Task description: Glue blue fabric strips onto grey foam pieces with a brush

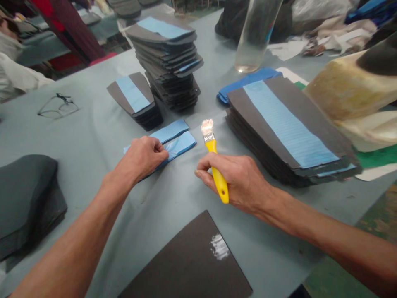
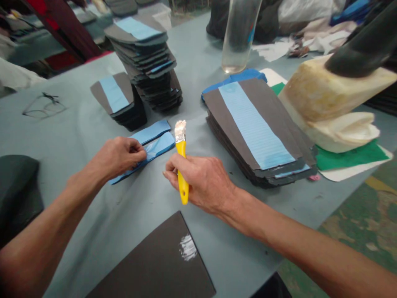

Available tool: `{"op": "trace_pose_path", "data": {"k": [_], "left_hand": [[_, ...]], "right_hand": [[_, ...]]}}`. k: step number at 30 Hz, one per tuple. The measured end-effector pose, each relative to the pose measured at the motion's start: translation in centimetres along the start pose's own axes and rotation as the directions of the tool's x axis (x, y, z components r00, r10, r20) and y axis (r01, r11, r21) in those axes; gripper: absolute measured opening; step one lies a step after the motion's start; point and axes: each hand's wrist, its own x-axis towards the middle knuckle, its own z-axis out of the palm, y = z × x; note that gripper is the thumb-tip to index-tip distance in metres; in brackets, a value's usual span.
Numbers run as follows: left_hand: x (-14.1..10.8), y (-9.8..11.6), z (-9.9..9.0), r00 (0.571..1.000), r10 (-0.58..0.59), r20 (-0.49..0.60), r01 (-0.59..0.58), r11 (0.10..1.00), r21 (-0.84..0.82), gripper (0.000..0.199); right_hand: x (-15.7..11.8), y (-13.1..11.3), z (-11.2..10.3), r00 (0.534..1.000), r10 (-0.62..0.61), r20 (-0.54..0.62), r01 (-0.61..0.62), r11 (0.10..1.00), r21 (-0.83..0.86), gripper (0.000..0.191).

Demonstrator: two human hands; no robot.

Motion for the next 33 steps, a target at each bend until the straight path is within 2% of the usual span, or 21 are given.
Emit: {"op": "trace_pose_path", "data": {"k": [8,12,18,24,28,30,33], "left_hand": [[0.8,-1.5,0.1,0.995,0.005,0.099,0.008,0.992,-0.128,0.01],[1.0,-1.9,0.4,0.995,0.017,0.097,-0.003,0.99,-0.14,0.009],[1.0,-2.1,0.6,0.996,0.038,0.077,-0.027,0.99,-0.142,0.008],[0.9,-1.6,0.5,0.996,0.014,0.086,-0.004,0.993,-0.119,0.013],[1.0,-0.5,1.0,1.0,-0.019,-0.003,0.019,1.0,-0.006,0.032],[1.1,-0.1,1.3,0.999,-0.016,-0.041,0.017,0.999,0.038,0.034],[0.9,0.1,1.3,0.999,-0.012,-0.044,0.015,0.998,0.061,0.03]], "right_hand": [[2.0,1.1,2.0,0.995,0.098,-0.005,-0.097,0.992,0.08,0.008],[2.7,1.7,3.1,0.991,0.129,0.03,-0.131,0.984,0.119,0.018],[2.9,1.8,4.2,0.982,0.183,0.056,-0.187,0.98,0.075,0.024],[3.0,2.0,4.4,0.981,0.194,0.0,-0.192,0.971,0.139,0.019],[3.1,2.0,4.4,0.975,0.22,-0.021,-0.212,0.96,0.182,0.013],[3.1,2.0,4.3,0.972,0.235,-0.023,-0.226,0.953,0.202,0.01],[3.0,2.0,4.3,0.971,0.236,-0.037,-0.222,0.95,0.22,0.011]]}}
